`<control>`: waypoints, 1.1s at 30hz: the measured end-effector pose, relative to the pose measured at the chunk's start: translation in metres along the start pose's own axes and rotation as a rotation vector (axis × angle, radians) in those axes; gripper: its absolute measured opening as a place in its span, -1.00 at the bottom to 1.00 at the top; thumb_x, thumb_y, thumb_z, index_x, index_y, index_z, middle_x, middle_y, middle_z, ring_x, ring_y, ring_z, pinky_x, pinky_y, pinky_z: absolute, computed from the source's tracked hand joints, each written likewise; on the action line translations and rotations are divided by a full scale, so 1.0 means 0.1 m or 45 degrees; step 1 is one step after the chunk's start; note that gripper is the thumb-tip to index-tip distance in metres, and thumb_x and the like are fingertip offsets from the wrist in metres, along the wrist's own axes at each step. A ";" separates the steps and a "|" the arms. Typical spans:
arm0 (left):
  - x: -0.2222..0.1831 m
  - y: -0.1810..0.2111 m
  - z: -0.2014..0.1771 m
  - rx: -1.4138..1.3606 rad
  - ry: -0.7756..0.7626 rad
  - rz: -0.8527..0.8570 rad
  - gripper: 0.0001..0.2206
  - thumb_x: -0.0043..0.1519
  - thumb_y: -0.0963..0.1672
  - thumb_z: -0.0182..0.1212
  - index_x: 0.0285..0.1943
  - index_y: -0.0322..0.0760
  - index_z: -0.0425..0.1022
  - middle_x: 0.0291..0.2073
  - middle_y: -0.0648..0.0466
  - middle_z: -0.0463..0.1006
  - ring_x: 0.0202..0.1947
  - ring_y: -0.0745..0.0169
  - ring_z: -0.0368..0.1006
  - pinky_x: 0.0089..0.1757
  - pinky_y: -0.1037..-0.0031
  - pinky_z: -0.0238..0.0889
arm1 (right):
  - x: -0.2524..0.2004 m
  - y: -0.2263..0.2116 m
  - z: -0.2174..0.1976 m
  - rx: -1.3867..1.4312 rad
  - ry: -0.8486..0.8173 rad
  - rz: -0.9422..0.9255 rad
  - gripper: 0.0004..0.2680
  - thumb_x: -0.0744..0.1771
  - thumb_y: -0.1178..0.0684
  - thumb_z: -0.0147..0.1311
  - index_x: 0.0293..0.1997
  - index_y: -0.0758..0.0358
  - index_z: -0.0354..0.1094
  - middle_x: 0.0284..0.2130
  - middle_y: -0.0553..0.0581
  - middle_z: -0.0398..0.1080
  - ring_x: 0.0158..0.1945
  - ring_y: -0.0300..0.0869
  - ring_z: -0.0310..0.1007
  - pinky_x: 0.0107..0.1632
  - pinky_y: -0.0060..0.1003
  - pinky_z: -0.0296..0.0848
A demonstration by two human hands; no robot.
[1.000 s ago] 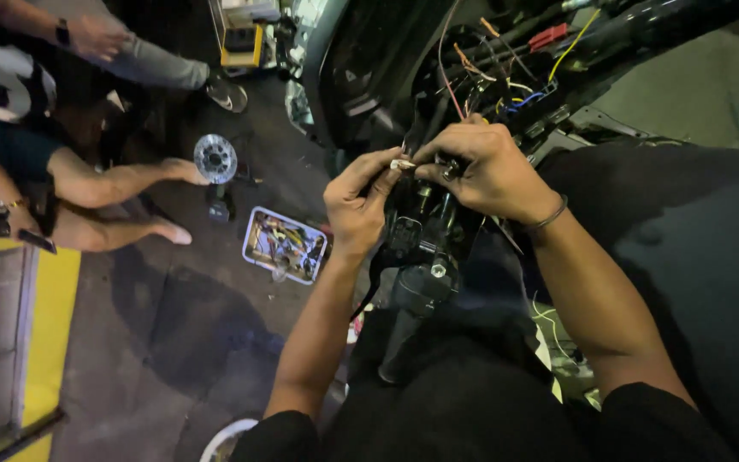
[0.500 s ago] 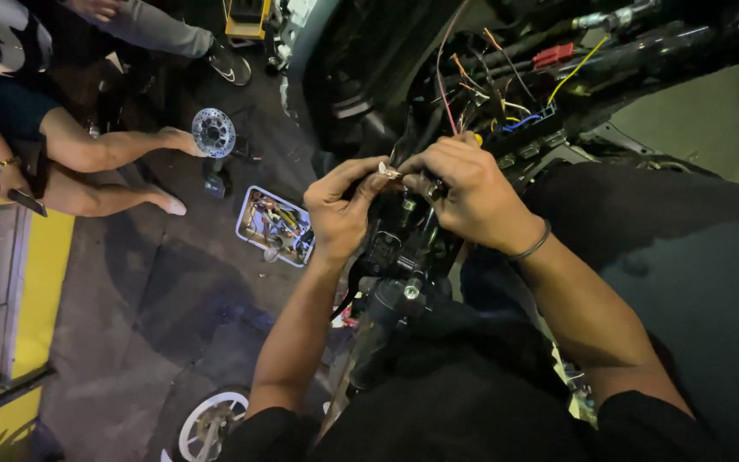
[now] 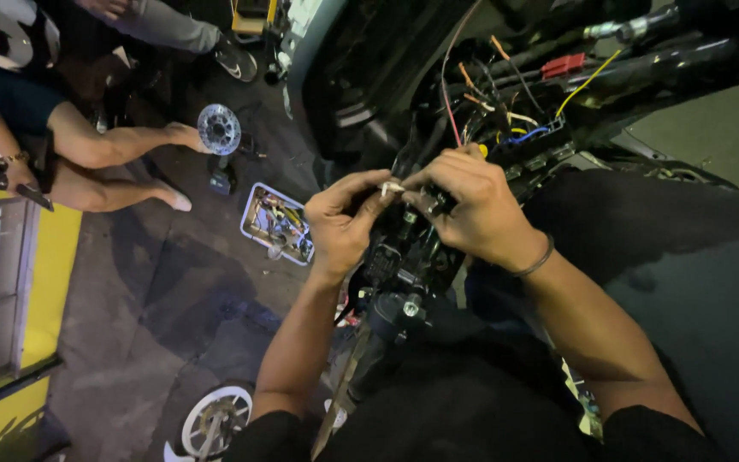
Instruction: Stripping insulation from electrical wires and twisting them together to make connections on a motorcycle.
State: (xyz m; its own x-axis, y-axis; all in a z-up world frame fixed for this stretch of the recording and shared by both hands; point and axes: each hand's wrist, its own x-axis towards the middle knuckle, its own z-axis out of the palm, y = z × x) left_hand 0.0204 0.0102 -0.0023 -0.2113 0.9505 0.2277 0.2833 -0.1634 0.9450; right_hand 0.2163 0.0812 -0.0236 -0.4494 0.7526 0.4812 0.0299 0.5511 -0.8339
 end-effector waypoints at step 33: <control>-0.05 -0.08 0.04 -0.023 0.024 -0.169 -0.86 0.28 -0.27 0.53 -0.02 -0.48 0.76 -0.29 -0.12 0.78 -0.16 0.27 0.68 -0.12 0.34 0.62 | -0.02 -0.06 0.02 0.035 0.081 0.023 -0.95 0.38 0.29 0.36 -0.13 0.31 0.62 -0.37 0.15 0.55 -0.30 0.12 0.56 0.04 -0.04 0.48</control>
State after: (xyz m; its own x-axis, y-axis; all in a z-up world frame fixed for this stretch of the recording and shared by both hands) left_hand 0.0228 0.0080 -0.0119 -0.2634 0.9590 0.1042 0.2350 -0.0409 0.9711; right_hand 0.2156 0.0761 -0.0201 -0.3914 0.7843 0.4813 0.0126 0.5276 -0.8494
